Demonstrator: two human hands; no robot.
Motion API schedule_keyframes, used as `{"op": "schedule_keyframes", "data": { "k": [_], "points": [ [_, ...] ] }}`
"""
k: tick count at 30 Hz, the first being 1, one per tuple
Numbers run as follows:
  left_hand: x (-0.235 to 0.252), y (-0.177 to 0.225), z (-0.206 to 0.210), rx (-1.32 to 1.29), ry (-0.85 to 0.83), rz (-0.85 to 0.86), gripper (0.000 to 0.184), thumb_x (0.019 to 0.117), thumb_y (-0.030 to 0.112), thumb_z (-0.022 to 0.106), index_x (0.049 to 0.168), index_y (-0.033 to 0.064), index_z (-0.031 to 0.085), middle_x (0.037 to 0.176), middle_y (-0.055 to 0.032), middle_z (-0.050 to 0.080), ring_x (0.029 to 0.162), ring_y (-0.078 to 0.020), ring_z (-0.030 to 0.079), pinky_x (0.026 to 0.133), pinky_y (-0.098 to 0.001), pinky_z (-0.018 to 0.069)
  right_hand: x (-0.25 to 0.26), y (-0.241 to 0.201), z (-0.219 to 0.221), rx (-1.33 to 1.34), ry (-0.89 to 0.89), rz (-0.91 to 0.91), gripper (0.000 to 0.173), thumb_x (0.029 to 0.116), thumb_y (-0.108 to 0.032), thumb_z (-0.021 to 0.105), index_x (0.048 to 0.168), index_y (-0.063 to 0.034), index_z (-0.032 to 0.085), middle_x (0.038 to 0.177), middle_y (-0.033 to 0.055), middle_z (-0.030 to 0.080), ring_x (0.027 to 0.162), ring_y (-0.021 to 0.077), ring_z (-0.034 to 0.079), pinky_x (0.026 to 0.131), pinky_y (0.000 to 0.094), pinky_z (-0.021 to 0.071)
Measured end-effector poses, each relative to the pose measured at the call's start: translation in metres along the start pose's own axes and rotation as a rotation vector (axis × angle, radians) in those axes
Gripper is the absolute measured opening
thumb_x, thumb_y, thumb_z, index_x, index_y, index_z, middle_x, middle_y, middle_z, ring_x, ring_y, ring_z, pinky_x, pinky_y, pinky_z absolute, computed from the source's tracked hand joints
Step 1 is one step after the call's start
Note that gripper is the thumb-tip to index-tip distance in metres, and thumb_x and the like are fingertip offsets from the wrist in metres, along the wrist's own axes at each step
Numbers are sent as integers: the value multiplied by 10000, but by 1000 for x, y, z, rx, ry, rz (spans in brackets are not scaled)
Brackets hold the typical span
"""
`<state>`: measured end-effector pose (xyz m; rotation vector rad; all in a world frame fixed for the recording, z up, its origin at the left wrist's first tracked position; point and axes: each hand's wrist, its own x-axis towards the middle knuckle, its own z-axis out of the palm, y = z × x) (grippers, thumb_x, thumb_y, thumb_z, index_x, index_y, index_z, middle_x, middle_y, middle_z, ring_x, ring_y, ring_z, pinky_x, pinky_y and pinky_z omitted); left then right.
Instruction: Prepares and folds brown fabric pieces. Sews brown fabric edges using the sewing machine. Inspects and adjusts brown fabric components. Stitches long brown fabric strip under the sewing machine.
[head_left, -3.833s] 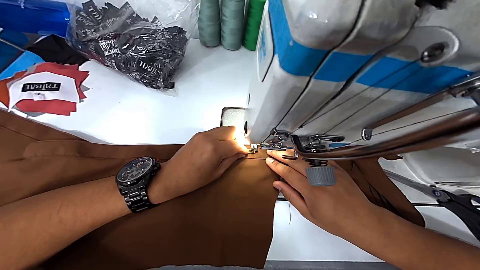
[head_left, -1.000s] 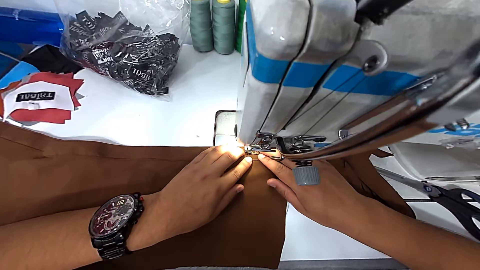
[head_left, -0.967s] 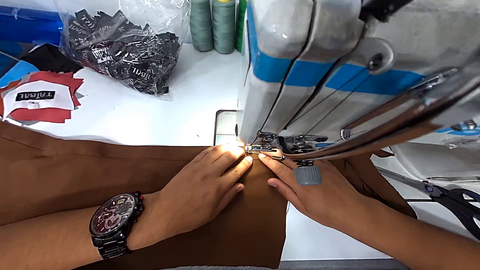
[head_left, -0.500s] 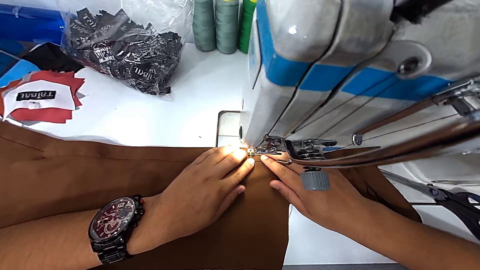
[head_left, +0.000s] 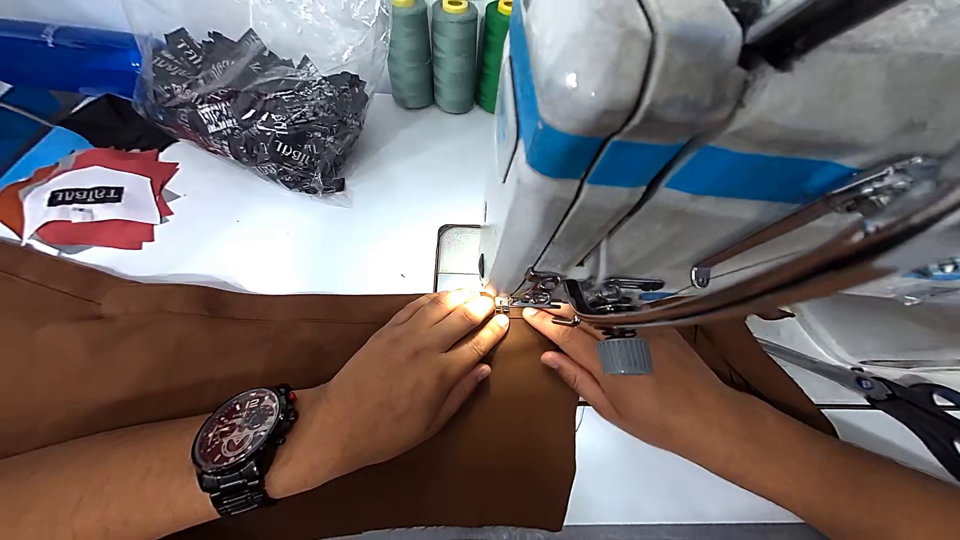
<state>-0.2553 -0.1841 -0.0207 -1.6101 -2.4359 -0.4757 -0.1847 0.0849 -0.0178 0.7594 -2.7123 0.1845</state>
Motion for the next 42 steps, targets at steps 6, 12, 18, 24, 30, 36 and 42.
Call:
{"op": "schedule_keyframes", "data": {
  "k": [6, 12, 18, 24, 30, 36, 42],
  "points": [
    [-6, 5, -4, 3, -13, -3, 460, 1073, 354, 380, 1397, 163, 646, 1446, -62, 592, 1395, -222, 502, 1178, -396, 379, 10, 11, -42, -44, 45, 142, 305, 969, -313, 530, 874, -105, 733, 709, 64, 641, 689, 257, 674, 564, 452, 524],
    [-20, 29, -27, -77, 13, 30, 344, 1078, 257, 451, 1284, 125, 693, 1326, -90, 644, 1318, -261, 566, 1119, -425, 469, 1, -35, -39, 94, -74, 183, 376, 979, -406, 644, 1200, -116, 734, 1221, 100, 680, 1138, 309, 640, 924, 513, 543],
    [-36, -24, -52, -35, -148, -158, 341, 970, 315, 693, 1179, 45, 697, 1089, -156, 702, 1115, -368, 647, 955, -570, 525, -7, -64, -17, 297, -41, 298, 184, 951, -250, 729, 998, -73, 708, 1182, 117, 647, 1078, 327, 619, 885, 521, 534],
    [-77, 16, -121, -152, -167, 126, 306, 951, 402, 623, 841, 133, 716, 759, 46, 635, 688, -64, 618, 634, -297, 544, -107, -80, -110, 521, 13, 223, 118, 963, -188, 694, 978, -74, 723, 915, 21, 701, 839, 104, 663, 778, 314, 570],
    [-132, 118, -98, -624, -204, 133, 291, 973, 386, 650, 919, 128, 774, 809, 62, 712, 739, 6, 646, 672, -179, 539, -313, -134, -188, 699, 61, 454, 164, 994, -355, 664, 1048, -237, 765, 963, -117, 722, 870, 18, 682, 767, 212, 594],
    [-118, 146, 13, -914, -192, 61, 224, 988, 361, 660, 1099, 193, 760, 997, 117, 745, 895, 28, 691, 810, -186, 599, -406, -133, -154, 704, 329, 912, 117, 944, -306, 711, 1036, -249, 757, 927, -121, 725, 757, -15, 658, 690, 163, 565],
    [-97, 146, 102, -1039, -81, -443, 159, 957, 81, 693, 1107, 78, 749, 1008, 15, 759, 936, -51, 705, 899, -294, 585, -403, -75, -83, 787, 422, 1158, 156, 963, -60, 609, 1080, -72, 711, 912, -28, 712, 806, 34, 658, 764, 238, 572]
  ]
}}
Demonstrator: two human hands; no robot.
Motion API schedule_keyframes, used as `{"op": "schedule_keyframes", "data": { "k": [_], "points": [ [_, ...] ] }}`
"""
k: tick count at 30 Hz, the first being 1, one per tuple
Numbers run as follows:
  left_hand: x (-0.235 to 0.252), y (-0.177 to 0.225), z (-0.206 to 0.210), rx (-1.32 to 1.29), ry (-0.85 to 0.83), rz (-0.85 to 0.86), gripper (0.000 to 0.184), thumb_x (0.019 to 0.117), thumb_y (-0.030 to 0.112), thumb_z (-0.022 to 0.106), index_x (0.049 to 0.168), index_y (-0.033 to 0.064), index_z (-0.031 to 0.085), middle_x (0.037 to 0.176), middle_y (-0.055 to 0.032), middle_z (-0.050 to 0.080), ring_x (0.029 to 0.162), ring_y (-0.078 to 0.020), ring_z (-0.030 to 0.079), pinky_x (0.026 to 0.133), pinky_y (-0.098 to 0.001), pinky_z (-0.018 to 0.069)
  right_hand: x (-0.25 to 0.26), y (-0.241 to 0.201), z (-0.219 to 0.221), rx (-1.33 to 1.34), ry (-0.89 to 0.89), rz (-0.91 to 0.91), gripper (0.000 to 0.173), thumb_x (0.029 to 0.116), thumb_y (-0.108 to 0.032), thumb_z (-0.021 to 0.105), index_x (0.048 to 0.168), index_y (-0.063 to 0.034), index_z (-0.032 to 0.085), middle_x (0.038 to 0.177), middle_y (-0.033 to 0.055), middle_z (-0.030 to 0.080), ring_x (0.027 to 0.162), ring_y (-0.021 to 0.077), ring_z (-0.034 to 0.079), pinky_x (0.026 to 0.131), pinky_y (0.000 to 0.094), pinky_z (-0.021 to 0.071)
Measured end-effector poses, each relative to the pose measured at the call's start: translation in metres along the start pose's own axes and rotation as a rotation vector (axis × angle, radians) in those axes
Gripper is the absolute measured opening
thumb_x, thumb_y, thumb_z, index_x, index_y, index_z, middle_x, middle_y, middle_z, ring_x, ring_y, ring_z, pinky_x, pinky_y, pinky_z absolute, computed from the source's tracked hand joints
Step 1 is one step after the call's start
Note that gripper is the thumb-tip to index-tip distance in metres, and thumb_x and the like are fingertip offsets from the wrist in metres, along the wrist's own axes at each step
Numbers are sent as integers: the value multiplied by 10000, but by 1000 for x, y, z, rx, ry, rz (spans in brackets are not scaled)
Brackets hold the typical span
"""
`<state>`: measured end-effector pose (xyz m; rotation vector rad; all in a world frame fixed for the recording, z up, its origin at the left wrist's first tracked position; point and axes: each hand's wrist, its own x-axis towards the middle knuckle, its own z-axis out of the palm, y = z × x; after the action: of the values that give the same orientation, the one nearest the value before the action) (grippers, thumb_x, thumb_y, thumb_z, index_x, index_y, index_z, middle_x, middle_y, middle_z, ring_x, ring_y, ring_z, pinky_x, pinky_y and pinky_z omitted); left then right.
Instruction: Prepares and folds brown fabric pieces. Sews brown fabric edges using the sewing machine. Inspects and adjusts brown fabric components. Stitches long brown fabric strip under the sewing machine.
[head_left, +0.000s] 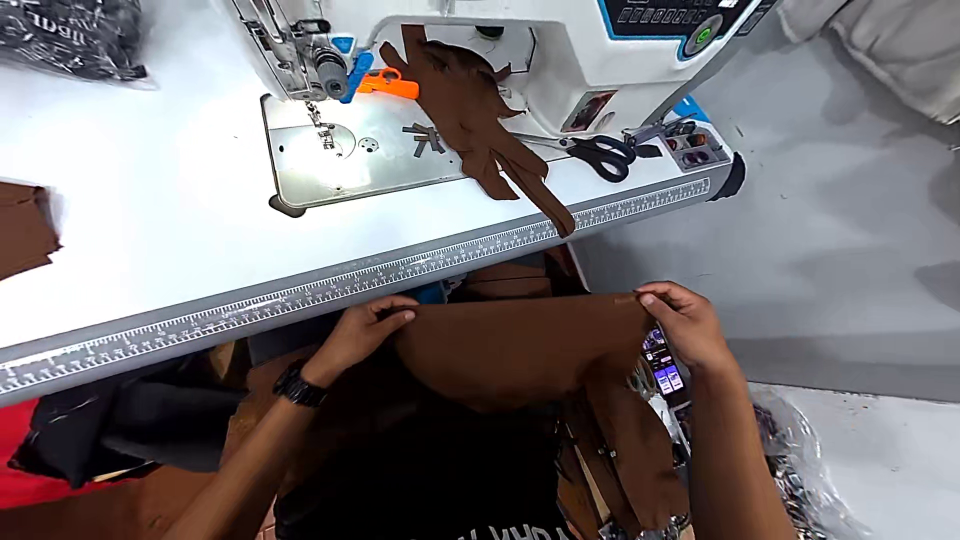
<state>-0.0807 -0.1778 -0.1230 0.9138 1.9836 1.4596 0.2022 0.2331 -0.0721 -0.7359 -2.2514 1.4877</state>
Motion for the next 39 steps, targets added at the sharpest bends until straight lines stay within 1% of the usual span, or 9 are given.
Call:
{"op": "schedule_keyframes", "data": {
  "k": [5, 9, 12, 15, 18, 22, 27, 33, 39],
  "points": [
    [18, -13, 11, 91, 209, -191, 251, 979, 215, 705, 1178, 62, 713, 1127, -89, 730, 1091, -171, 687, 1003, -466, 544, 46, 22, 23, -122, -15, 37, 174, 1009, -80, 614, 1156, -60, 703, 1002, 38, 724, 875, 90, 676, 829, 308, 573],
    [-5, -12, -18, 460, 232, -93, 270, 984, 239, 702, 1182, 57, 718, 1171, -163, 715, 1145, -305, 672, 1010, -619, 493, 53, 45, 15, -653, -56, 12, 295, 1013, -121, 636, 1291, -24, 668, 1229, 213, 688, 1106, 385, 676, 956, 628, 522],
    [-52, -11, -60, 537, 345, -135, 323, 985, 253, 689, 1216, 27, 681, 1160, -197, 701, 1116, -347, 674, 972, -656, 500, 24, 84, -5, -629, 164, 237, 294, 1056, -166, 573, 1294, -16, 659, 1203, 229, 701, 1109, 399, 678, 970, 642, 500],
    [-107, -21, -95, 613, 445, -228, 376, 1029, 251, 608, 1135, -104, 668, 1124, -341, 653, 1072, -514, 629, 940, -709, 449, -37, 136, -37, -597, 500, 458, 337, 1066, -170, 519, 1316, 25, 634, 1256, 273, 667, 1180, 437, 634, 1021, 646, 452],
    [-150, -44, -115, 544, 448, -296, 377, 1031, 183, 542, 1211, -133, 641, 1292, -362, 578, 1239, -487, 549, 1082, -600, 411, -94, 183, -61, -702, 569, 608, 487, 970, -199, 656, 1386, 42, 580, 1369, 327, 577, 1288, 503, 539, 1075, 677, 398],
    [-171, -59, -111, 471, 473, -328, 339, 1015, 157, 569, 1196, -113, 662, 1265, -349, 600, 1206, -438, 586, 1035, -560, 467, -105, 206, -55, -829, 342, 683, 969, 811, -455, 852, 1559, -36, 401, 1554, 350, 372, 1437, 600, 293, 1075, 787, 289],
    [-171, -65, -103, 471, 464, -342, 354, 1006, 209, 565, 1183, -75, 681, 1273, -304, 607, 1200, -383, 592, 991, -521, 493, -65, 206, -64, -835, 231, 750, 999, 783, -476, 875, 1592, -160, 383, 1616, 298, 304, 1477, 578, 219, 1097, 809, 204],
    [-182, -76, -106, 432, 493, -382, 329, 1014, 194, 579, 1160, -78, 693, 1273, -304, 609, 1233, -326, 584, 1033, -408, 490, -41, 206, -72, -916, 83, 835, 871, 776, -490, 876, 1531, -274, 497, 1634, 222, 325, 1492, 536, 211, 1063, 807, 233],
    [-191, -79, -113, 400, 494, -430, 309, 1007, 162, 598, 1160, -92, 688, 1274, -302, 608, 1222, -282, 590, 1000, -328, 508, -41, 211, -72, -938, 80, 840, 771, 800, -495, 856, 1476, -270, 563, 1620, 223, 349, 1493, 517, 225, 1062, 797, 237]
  ]
}}
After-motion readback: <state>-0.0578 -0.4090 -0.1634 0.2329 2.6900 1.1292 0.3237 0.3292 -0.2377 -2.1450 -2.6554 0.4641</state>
